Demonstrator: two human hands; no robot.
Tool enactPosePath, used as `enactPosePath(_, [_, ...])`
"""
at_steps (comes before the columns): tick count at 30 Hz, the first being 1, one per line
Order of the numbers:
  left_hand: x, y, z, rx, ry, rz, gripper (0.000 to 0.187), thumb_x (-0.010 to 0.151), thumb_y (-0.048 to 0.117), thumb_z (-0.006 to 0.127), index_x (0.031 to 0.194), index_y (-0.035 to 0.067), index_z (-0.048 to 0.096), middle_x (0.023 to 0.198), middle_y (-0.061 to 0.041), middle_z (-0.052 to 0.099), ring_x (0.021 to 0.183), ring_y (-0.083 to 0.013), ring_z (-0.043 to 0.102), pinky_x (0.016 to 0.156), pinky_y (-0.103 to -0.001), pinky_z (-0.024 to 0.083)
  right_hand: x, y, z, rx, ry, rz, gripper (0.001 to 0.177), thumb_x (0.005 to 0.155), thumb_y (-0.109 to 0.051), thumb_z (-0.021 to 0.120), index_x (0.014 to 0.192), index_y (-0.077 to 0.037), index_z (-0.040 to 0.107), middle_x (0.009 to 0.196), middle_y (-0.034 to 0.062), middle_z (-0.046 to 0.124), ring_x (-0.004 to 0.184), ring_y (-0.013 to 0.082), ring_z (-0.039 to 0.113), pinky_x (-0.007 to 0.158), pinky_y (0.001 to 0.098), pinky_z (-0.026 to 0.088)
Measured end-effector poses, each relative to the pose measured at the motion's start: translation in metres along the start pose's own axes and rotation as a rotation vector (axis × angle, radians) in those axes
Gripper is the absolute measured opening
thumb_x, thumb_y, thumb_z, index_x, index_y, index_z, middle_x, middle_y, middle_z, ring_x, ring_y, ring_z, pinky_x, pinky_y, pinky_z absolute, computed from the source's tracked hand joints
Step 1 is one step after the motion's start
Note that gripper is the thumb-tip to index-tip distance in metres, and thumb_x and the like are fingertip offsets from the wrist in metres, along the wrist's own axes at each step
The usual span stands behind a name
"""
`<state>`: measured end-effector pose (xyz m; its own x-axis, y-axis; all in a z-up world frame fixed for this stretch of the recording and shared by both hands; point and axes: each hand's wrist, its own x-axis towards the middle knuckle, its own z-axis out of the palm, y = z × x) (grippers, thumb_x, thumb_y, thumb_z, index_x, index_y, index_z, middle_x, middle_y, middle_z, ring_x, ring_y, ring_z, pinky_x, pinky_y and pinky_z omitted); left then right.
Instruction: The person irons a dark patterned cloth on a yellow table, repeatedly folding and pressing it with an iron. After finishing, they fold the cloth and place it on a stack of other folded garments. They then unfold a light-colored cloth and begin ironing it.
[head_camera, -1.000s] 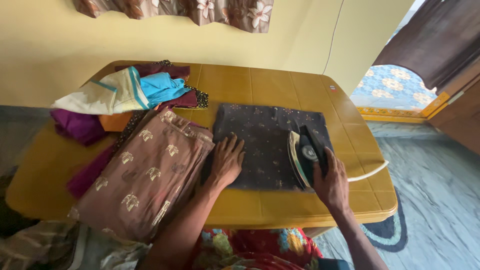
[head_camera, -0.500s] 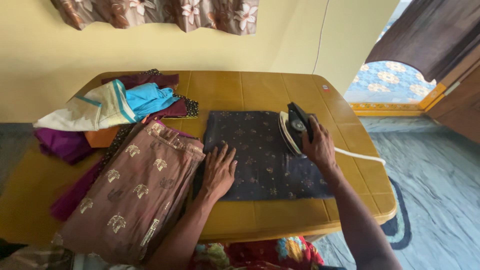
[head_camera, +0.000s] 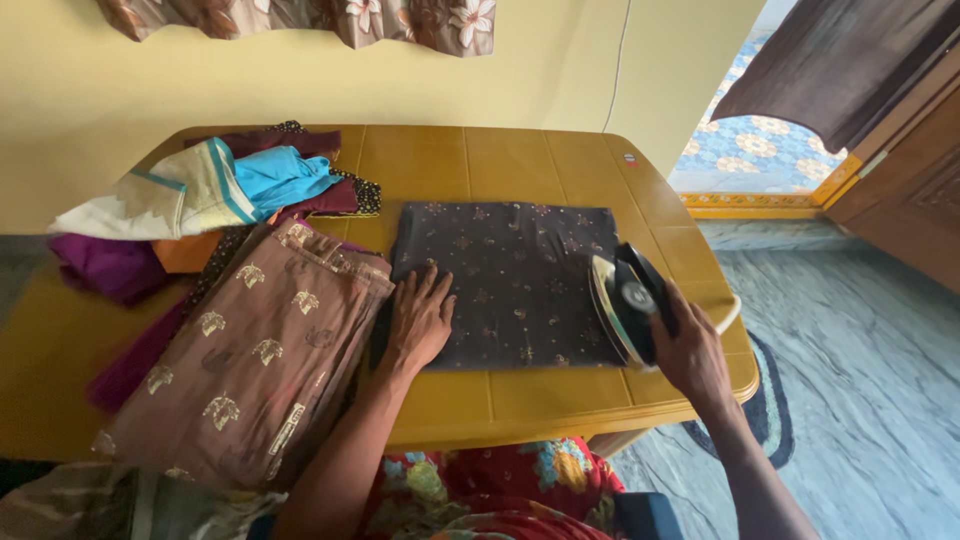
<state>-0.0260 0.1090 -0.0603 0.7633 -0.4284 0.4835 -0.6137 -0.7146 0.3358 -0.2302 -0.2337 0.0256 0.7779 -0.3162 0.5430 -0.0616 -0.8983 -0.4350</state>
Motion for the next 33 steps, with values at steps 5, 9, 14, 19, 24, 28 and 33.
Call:
enactPosePath(5, [0.001, -0.002, 0.006, 0.019, 0.014, 0.012, 0.045, 0.103, 0.027, 0.051, 0.144, 0.01, 0.058, 0.155, -0.02, 0.046, 0.137, -0.0526, 0.04, 0.115, -0.061, 0.029, -0.011, 0.004, -0.011, 0.036, 0.047, -0.067, 0.054, 0.097, -0.024, 0.065, 0.145, -0.003, 0.056, 0.119, 0.0278, 0.069, 0.112, 0.0417, 0.068, 0.095, 0.0473, 0.053])
enactPosePath(9, [-0.001, -0.001, 0.008, 0.033, 0.029, 0.007, 0.044, 0.103, 0.028, 0.05, 0.143, 0.011, 0.058, 0.156, -0.019, 0.046, 0.139, -0.0504, 0.042, 0.117, -0.059, 0.029, 0.017, 0.009, 0.009, -0.006, -0.007, 0.025, 0.055, 0.096, -0.022, 0.065, 0.147, -0.001, 0.055, 0.113, 0.0283, 0.069, 0.104, 0.0438, 0.068, 0.09, 0.049, 0.053])
enactPosePath(14, [0.0, 0.003, 0.003, 0.037, 0.004, -0.006, 0.045, 0.104, 0.029, 0.049, 0.144, 0.01, 0.057, 0.156, -0.019, 0.045, 0.14, -0.0503, 0.04, 0.117, -0.06, 0.028, 0.075, 0.025, 0.054, 0.006, 0.021, -0.063, 0.054, 0.096, -0.021, 0.066, 0.144, 0.002, 0.056, 0.112, 0.0291, 0.068, 0.103, 0.0455, 0.067, 0.091, 0.0509, 0.052])
enactPosePath(19, [0.001, 0.003, 0.003, 0.041, -0.016, 0.001, 0.046, 0.105, 0.03, 0.046, 0.145, 0.01, 0.056, 0.157, -0.019, 0.043, 0.14, -0.0503, 0.039, 0.117, -0.061, 0.028, 0.123, 0.035, 0.094, 0.008, 0.016, -0.037, 0.054, 0.094, -0.024, 0.064, 0.142, -0.001, 0.058, 0.117, 0.0289, 0.068, 0.105, 0.0471, 0.065, 0.092, 0.0534, 0.051])
enactPosePath(24, [0.001, -0.002, 0.008, 0.039, -0.05, -0.013, 0.047, 0.106, 0.031, 0.044, 0.147, 0.011, 0.053, 0.158, -0.02, 0.041, 0.142, -0.0514, 0.036, 0.117, -0.062, 0.026, 0.184, 0.048, 0.118, -0.255, -0.229, 0.186, 0.049, 0.086, -0.031, 0.068, 0.13, -0.01, 0.066, 0.11, 0.0242, 0.073, 0.107, 0.0429, 0.069, 0.094, 0.0521, 0.052])
enactPosePath(28, [0.002, -0.003, 0.008, 0.025, -0.087, -0.034, 0.047, 0.107, 0.033, 0.043, 0.148, 0.013, 0.052, 0.159, -0.019, 0.039, 0.144, -0.0507, 0.033, 0.118, -0.063, 0.025, 0.221, 0.058, 0.144, -0.341, -0.277, 0.207, 0.052, 0.08, -0.047, 0.076, 0.111, -0.006, 0.069, 0.108, 0.0228, 0.071, 0.105, 0.0424, 0.068, 0.084, 0.0533, 0.052])
enactPosePath(33, [0.005, -0.005, 0.004, -0.004, -0.134, -0.046, 0.048, 0.107, 0.034, 0.041, 0.149, 0.014, 0.052, 0.16, -0.018, 0.039, 0.144, -0.0508, 0.031, 0.118, -0.062, 0.023, 0.198, 0.089, 0.134, 0.024, -0.159, 0.214, 0.046, 0.091, -0.043, 0.073, 0.11, -0.002, 0.068, 0.094, 0.022, 0.075, 0.09, 0.0361, 0.073, 0.079, 0.048, 0.054])
